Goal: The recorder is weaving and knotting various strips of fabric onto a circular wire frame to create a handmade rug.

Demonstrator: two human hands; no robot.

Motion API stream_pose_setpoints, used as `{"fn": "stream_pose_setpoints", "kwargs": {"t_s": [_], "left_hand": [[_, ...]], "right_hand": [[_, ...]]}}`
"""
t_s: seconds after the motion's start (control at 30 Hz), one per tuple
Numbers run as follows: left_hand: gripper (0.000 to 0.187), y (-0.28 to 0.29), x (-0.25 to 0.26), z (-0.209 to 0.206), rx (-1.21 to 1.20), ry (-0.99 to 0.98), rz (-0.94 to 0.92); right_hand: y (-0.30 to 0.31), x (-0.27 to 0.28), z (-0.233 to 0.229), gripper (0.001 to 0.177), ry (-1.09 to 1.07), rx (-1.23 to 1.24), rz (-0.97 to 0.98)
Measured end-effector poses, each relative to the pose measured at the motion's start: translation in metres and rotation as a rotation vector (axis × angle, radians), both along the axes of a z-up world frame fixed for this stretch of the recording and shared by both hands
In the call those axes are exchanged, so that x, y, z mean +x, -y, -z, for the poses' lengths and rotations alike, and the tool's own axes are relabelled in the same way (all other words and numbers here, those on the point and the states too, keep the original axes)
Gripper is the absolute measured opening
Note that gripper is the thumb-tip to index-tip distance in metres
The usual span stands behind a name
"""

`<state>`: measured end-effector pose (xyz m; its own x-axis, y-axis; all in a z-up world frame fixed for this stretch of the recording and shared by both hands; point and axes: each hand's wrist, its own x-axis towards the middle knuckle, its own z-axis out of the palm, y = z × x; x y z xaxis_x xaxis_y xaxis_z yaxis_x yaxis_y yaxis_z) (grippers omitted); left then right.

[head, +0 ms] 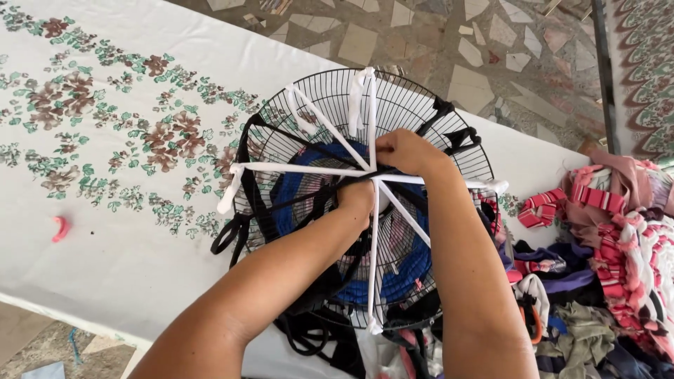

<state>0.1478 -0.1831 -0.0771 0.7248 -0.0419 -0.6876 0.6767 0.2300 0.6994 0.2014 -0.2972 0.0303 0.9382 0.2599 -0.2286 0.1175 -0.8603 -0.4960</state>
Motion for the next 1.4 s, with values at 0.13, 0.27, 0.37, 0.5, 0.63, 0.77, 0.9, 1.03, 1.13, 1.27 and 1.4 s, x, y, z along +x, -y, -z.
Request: {"fn": "stream_pose_setpoints", "kwargs": {"t_s": [0.13, 0.27, 0.37, 0.5, 0.63, 0.77, 0.9, 1.03, 1.13, 1.27, 1.4], "left_hand": [[0.031, 0.000, -0.003, -0.026, 0.015, -0.014, -0.081], [0.026, 0.005, 0.005, -0.035, -0.047, -0.031, -0.123], [0.023, 0.007, -0.002, -0.031, -0.104, -0.073, -0.160], [0.023, 0.011, 0.000, -0.002, -0.181, -0.046, -0.177], [0.024, 0.007, -0.003, 0.041, -0.247, 0.091, 0.018], [0.021, -0.033, -0.031, -0.052, 0.016, 0.219, 0.260], [0.027, -0.073, -0.030, -0.132, 0.483, 0.450, 0.925], [0.020, -0.082, 0.023, -0.113, 0.921, 1.436, 0.711], [0.040, -0.084, 0.032, -0.134, 1.285, 1.290, 0.901], [0.052, -0.089, 0.026, -0.144, 1.231, 0.781, 1.187], [0.046, -0.092, 0.018, -0.113, 1.183, 1.071, 1.146]], "right_hand": [[-0.009, -0.006, -0.017, 0.029, -0.274, 0.010, -0.015], [-0.005, 0.000, -0.015, 0.031, -0.302, 0.002, -0.017], [-0.001, -0.002, -0.009, 0.032, -0.334, 0.055, -0.055], [0.005, 0.004, 0.011, 0.029, -0.238, 0.115, -0.034], [0.004, 0.010, 0.039, 0.021, 0.115, 0.044, 0.167], [0.026, 0.034, 0.054, 0.013, 0.425, -0.029, 0.440], [0.072, 0.056, 0.057, 0.006, 0.546, 0.807, 0.583], [0.089, 0.054, 0.043, 0.008, 0.224, 1.470, 0.820], [0.089, 0.050, 0.041, 0.015, 0.201, 1.522, 0.832], [0.084, 0.052, 0.040, 0.010, 0.223, 1.522, 0.792], [0.069, 0.052, 0.051, 0.021, 0.251, 1.292, 0.768]]}}
